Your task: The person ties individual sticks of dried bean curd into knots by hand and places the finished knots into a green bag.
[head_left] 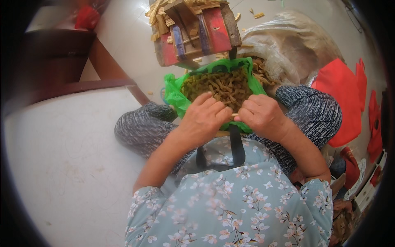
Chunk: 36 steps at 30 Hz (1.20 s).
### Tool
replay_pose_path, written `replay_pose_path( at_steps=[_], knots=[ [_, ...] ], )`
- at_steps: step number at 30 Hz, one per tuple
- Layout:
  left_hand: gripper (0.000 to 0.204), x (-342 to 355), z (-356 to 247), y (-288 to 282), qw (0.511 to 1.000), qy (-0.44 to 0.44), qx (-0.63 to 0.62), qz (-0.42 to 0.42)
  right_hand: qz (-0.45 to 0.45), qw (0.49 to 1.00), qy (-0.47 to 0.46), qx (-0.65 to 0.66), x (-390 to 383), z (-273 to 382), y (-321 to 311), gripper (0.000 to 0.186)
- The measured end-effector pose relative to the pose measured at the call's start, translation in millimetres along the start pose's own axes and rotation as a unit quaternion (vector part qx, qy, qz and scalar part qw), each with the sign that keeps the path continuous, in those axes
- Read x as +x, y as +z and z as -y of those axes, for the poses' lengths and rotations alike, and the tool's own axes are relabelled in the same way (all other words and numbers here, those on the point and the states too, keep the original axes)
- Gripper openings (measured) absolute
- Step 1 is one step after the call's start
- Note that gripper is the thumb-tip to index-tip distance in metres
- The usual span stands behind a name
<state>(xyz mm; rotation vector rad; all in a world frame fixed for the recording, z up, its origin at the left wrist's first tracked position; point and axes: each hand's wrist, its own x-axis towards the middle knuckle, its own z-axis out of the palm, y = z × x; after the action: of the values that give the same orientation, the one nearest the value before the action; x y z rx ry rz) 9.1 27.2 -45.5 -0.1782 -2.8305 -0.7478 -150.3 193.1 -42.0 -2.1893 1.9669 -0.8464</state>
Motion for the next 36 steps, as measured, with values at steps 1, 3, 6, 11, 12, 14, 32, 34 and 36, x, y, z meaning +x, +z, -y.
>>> replay_pose_path(
  at_steps=[1, 3, 6, 11, 12, 14, 32, 34, 36],
  knots=[
    [0.02, -6.9, 0.9, 7.0, 1.0, 0.017, 0.013, -0.001, 0.022, 0.999, 0.006, 0.024, -4.4, 2.4, 1.6, 0.024],
    [0.016, -16.2, -3.9, 10.3, 0.999, 0.034, 0.031, -0.003, 0.066, 0.995, 0.027, 0.067, -17.0, 9.4, 0.6, 0.024],
    [0.011, -24.9, -18.2, 6.6, 0.998, 0.031, 0.046, -0.006, 0.107, 0.986, 0.064, 0.115, -36.1, 21.6, -5.0, 0.024],
    [0.017, -32.6, -9.1, 3.5, 0.999, -0.038, -0.008, -0.019, 0.099, 0.979, 0.108, 0.143, -23.2, 20.4, 3.3, 0.017],
    [0.018, -27.7, -2.3, -0.8, 0.997, -0.056, -0.025, -0.037, 0.075, 0.98, 0.114, 0.147, -15.8, 15.8, 5.0, 0.015],
    [0.02, -20.0, 7.9, -11.2, 0.993, -0.091, -0.041, -0.07, 0.029, 0.98, 0.125, 0.153, 0.7, 3.1, 7.5, 0.01],
    [0.016, 44.8, 117.7, -53.8, 0.901, -0.27, -0.099, -0.325, -0.099, 0.989, 0.049, -0.099, 153.2, -104.2, -0.4, 0.016],
    [0.016, 20.8, 127.6, -49.3, 0.896, -0.284, -0.002, -0.342, -0.108, 0.987, 0.053, -0.107, 134.8, -110.6, -7.7, 0.016],
    [0.02, -9.1, 126.0, -37.3, 0.835, -0.328, -0.241, -0.37, -0.125, 0.987, 0.077, -0.065, 102.3, -105.7, -21.6, 0.016]
  ],
)
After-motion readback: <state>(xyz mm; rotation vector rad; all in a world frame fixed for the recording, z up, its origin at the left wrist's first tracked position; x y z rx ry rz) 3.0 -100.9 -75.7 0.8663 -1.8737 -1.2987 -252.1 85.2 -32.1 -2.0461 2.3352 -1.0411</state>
